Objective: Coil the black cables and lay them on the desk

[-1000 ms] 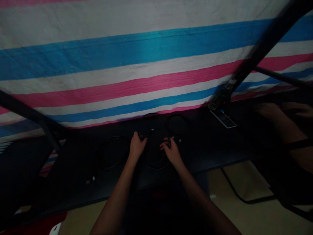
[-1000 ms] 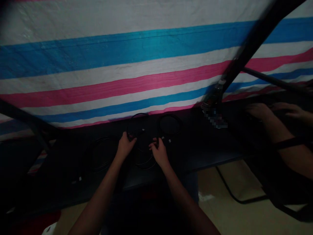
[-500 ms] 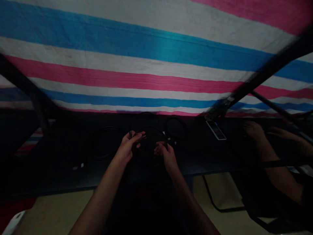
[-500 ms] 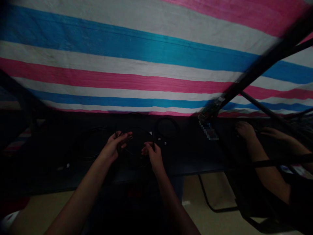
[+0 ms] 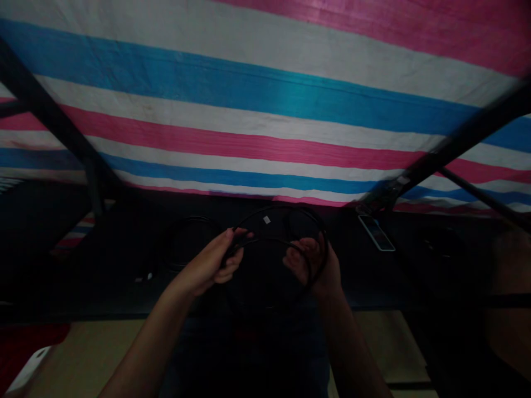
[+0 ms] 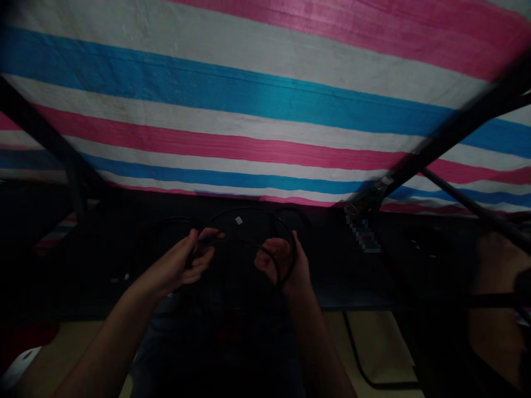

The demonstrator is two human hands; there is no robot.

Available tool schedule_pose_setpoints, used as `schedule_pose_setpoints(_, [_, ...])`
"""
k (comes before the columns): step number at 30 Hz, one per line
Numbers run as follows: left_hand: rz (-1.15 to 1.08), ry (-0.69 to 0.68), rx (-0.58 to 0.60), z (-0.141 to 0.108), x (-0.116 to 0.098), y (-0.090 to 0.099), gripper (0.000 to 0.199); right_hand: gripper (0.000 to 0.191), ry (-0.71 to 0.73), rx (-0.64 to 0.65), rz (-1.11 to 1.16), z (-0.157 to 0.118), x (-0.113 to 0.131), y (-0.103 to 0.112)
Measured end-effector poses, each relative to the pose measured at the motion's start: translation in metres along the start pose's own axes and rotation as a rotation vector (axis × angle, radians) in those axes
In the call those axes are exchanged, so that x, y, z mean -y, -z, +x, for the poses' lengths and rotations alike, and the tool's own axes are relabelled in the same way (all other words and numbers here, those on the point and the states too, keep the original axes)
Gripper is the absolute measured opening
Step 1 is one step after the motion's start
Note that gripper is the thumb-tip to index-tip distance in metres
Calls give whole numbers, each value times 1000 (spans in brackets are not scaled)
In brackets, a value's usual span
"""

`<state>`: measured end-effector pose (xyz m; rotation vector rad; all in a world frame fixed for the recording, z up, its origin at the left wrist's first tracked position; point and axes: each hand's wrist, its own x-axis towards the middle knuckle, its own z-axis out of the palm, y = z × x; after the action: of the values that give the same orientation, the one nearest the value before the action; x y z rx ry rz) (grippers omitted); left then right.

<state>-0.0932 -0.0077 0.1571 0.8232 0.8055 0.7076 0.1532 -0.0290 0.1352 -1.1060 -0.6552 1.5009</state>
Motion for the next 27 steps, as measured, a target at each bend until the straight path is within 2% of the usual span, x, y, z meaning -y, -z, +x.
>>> schedule_pose_setpoints(2, [28, 105, 57, -5, 0, 3, 56, 53, 4, 66, -99, 0, -2, -2])
schedule_pose_setpoints(4, [43, 191, 114, -13, -1, 7, 62, 50, 4, 183, -145, -3, -4, -2])
schedule_pose_setpoints(7, [118, 305, 211, -27, -5, 14, 70, 67, -77, 406, -181, -14, -2, -2])
schedule_pose_setpoints(9, [323, 379, 314, -36, -8, 13, 67, 73, -172, 579, -227, -22, 2, -5])
schedule_pose_setpoints(12, [764, 361, 476, -45, -8, 2, 48, 61, -300, 834, -368, -32, 3, -17])
schedule_pose_setpoints(15, [1009, 255, 504, -49, -2, -11, 39, 41, -318, 1008, -596, -38, -4, -29])
schedule_pose_setpoints(17, [1082, 241, 455, -49, 5, -15, 39, 35, -240, 1037, -749, -41, -10, -33])
schedule_pose_setpoints(21, [1094, 275, 389, -48, 16, -10, 46, 26, -90, 932, -915, -42, -13, -22])
schedule_pose_setpoints(24, [1057, 301, 425, -47, 18, 3, 50, 29, -111, 945, -934, -36, -2, 9])
schedule_pose_setpoints(27, [1078, 382, 397, -49, 17, 22, 52, 30, -200, 877, -1016, -32, 10, 48])
